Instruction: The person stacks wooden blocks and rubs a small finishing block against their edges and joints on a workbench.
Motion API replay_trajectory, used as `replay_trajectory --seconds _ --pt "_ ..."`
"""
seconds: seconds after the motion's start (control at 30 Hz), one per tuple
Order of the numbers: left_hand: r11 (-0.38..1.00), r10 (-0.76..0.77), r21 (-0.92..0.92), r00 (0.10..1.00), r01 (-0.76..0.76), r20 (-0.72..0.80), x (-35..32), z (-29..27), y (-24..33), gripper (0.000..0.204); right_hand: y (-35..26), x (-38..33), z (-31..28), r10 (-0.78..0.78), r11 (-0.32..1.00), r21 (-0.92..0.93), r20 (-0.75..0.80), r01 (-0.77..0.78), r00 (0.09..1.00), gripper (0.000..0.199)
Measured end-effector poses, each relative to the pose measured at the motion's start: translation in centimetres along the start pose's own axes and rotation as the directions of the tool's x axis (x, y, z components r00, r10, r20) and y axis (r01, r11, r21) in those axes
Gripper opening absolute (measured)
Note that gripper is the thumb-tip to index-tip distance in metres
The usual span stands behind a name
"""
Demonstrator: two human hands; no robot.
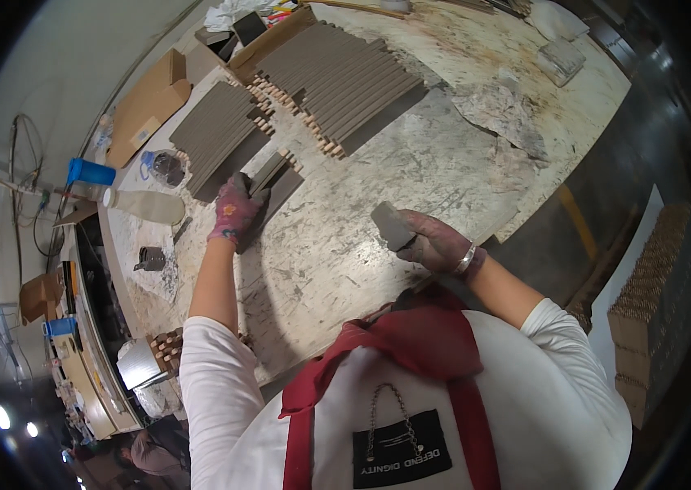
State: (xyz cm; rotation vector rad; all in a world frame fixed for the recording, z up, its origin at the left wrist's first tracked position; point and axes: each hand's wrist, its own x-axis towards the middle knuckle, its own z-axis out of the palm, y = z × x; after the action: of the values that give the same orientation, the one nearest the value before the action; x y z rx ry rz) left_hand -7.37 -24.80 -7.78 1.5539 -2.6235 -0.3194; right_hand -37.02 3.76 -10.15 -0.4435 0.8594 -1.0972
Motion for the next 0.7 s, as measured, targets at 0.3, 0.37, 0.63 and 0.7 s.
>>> replay_trajectory --seconds 0.3,0.37,0.63,0.7 --pt "0.996 -0.061 -0.060 0.997 0.064 0.054 -4.9 -0.8 3.9 0.102 -0.1 0.0 0.5 -0.123 0.984 -0.130 0.018 0.124 0.992 0.038" --pt "0.992 -0.098 -0.078 0.994 0.101 0.049 -6.2 1.0 2.7 0.101 0.7 0.7 0.0 0.043 0.988 0.150 0.034 -0.048 0.998 0.039" --pt "0.997 -0.030 -0.071 0.999 0.027 -0.046 -12.4 1.4 11.3 0.086 -0.7 1.4 0.7 -0.095 0.995 -0.053 -0.234 0.085 0.968 0.051" --pt "0.996 -0.014 -0.093 0.998 0.008 -0.066 -14.2 2.5 12.9 0.088 -2.7 2.2 2.2 -0.131 0.957 -0.275 -0.114 0.095 0.985 0.055"
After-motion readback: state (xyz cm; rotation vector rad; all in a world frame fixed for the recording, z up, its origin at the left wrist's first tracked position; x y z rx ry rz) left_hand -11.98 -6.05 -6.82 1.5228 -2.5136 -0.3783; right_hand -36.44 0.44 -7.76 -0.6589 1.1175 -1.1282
